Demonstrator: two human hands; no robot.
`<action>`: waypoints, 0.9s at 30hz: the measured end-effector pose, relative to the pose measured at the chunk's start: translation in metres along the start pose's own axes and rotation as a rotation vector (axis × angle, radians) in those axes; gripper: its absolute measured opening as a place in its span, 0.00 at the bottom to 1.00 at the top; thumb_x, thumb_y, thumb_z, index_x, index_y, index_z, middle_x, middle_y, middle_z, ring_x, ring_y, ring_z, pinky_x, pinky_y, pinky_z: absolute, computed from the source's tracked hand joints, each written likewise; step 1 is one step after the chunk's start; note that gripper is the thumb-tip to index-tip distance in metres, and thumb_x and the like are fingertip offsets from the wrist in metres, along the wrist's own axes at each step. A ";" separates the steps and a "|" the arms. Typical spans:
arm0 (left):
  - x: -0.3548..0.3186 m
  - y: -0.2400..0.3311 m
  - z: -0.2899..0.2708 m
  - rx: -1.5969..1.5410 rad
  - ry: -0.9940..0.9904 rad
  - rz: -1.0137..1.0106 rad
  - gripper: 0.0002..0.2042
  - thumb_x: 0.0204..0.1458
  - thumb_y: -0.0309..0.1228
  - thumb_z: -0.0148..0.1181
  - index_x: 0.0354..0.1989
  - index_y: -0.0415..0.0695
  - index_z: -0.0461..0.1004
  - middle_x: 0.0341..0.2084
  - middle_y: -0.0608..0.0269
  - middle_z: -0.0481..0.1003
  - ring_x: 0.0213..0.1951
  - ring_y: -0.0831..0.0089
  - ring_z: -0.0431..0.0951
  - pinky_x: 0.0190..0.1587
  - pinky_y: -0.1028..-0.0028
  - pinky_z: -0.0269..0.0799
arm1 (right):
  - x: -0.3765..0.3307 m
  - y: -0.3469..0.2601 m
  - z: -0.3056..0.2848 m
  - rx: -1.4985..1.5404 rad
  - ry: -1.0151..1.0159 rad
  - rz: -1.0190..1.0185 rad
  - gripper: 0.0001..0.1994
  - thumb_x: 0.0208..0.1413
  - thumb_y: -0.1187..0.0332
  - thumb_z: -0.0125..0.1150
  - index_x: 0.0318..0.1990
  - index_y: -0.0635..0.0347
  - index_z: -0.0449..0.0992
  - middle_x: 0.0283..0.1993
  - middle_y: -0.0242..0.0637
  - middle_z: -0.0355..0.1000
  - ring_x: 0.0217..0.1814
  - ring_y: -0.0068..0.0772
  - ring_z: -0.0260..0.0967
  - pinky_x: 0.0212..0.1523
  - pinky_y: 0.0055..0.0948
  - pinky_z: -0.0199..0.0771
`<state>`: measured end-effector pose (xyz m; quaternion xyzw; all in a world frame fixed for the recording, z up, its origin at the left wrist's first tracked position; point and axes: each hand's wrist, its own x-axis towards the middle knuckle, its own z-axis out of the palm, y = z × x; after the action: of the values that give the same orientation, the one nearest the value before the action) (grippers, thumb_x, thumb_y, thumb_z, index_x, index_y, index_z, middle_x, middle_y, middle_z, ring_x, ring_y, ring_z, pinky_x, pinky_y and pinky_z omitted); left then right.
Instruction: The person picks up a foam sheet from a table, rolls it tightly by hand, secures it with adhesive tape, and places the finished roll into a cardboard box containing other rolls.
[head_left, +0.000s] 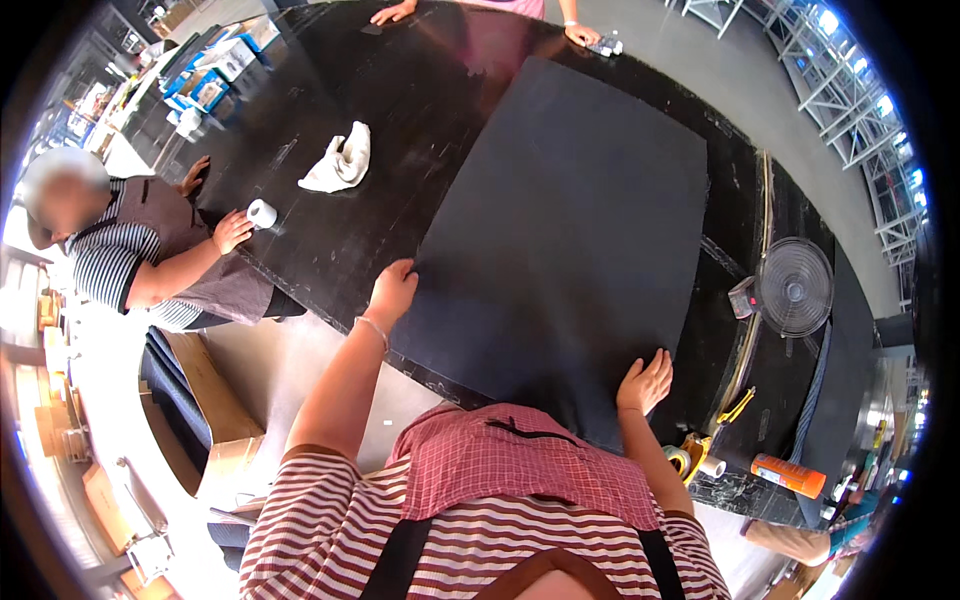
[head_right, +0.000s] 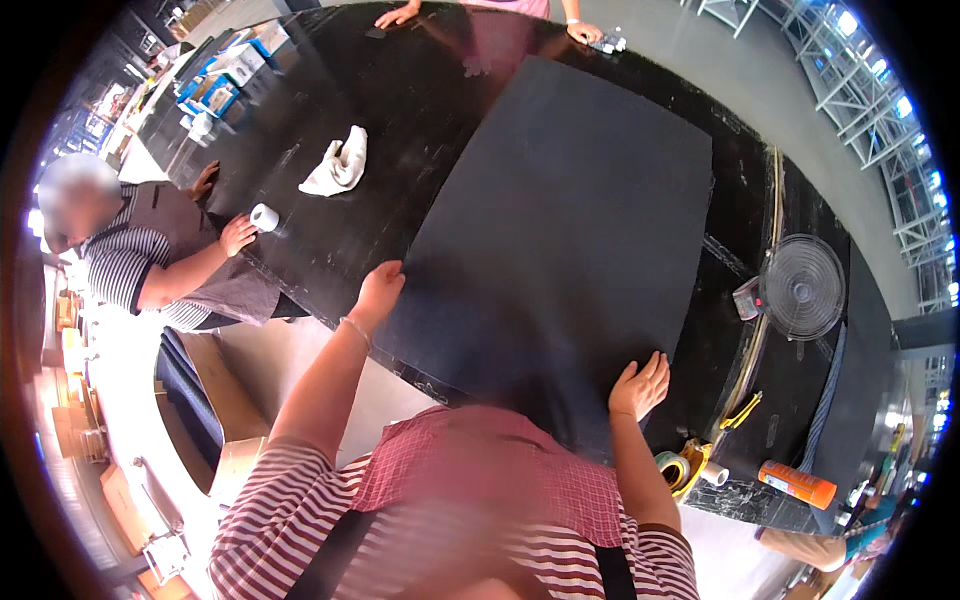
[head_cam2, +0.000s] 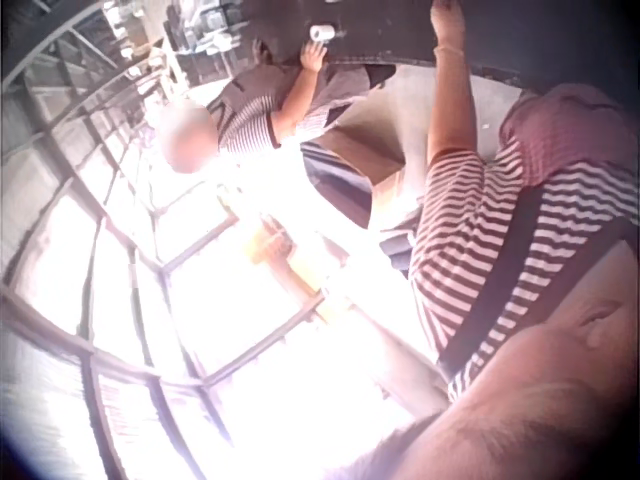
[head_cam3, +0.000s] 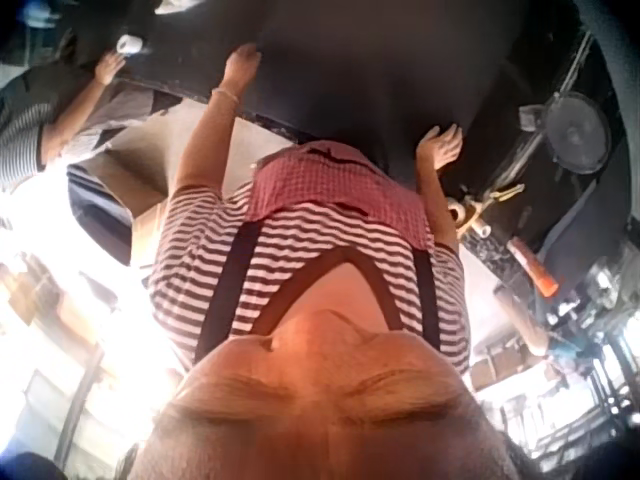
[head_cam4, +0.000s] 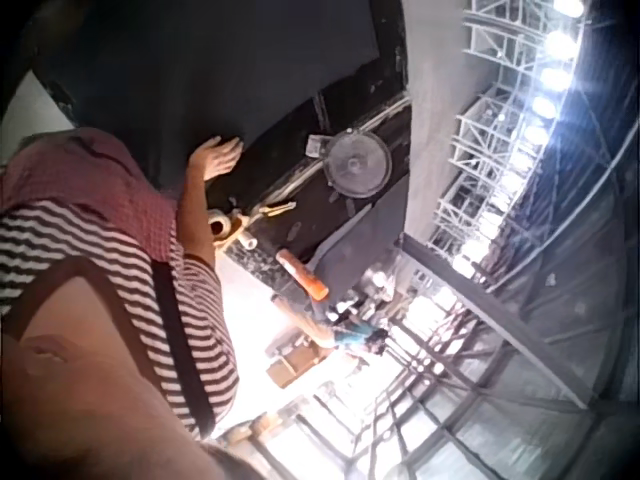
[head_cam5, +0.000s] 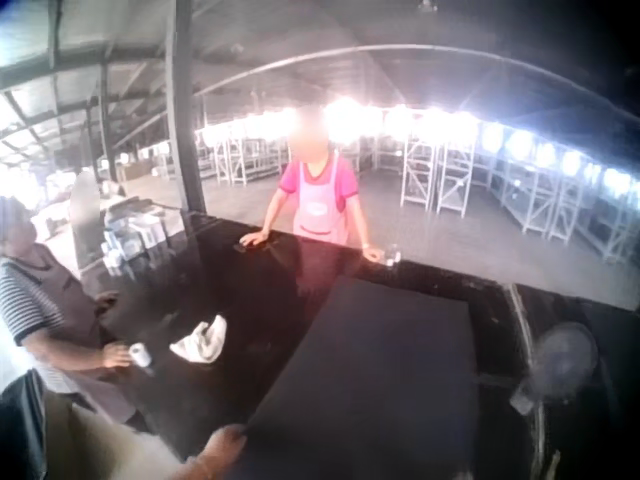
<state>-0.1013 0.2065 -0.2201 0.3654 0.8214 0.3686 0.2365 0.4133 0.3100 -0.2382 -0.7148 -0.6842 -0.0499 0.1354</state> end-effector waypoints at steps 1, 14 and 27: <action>0.018 -0.001 0.003 0.000 0.010 -0.008 0.19 0.59 0.31 0.60 0.57 0.36 0.76 0.47 0.46 0.81 0.51 0.57 0.82 0.55 0.65 0.75 | 0.007 0.002 0.003 -0.018 -0.017 -0.005 0.27 0.65 0.59 0.53 0.69 0.57 0.64 0.72 0.39 0.61 0.74 0.46 0.56 0.71 0.48 0.56; 0.077 0.015 -0.011 -0.025 -0.242 -0.296 0.07 0.56 0.28 0.65 0.40 0.38 0.81 0.27 0.61 0.80 0.31 0.77 0.79 0.35 0.73 0.76 | 0.012 0.000 0.007 -0.068 -0.099 0.009 0.27 0.67 0.60 0.51 0.71 0.56 0.61 0.75 0.39 0.58 0.76 0.47 0.53 0.73 0.48 0.53; 0.077 -0.009 -0.012 -0.398 -0.123 -0.434 0.08 0.66 0.30 0.53 0.41 0.38 0.76 0.32 0.61 0.80 0.29 0.75 0.80 0.29 0.75 0.73 | 0.013 0.006 0.012 -0.080 -0.097 -0.015 0.26 0.69 0.58 0.48 0.71 0.55 0.60 0.76 0.39 0.56 0.76 0.48 0.52 0.73 0.48 0.52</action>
<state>-0.1607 0.2571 -0.2287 0.1496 0.7762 0.4403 0.4259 0.4187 0.3255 -0.2468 -0.7161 -0.6928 -0.0436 0.0729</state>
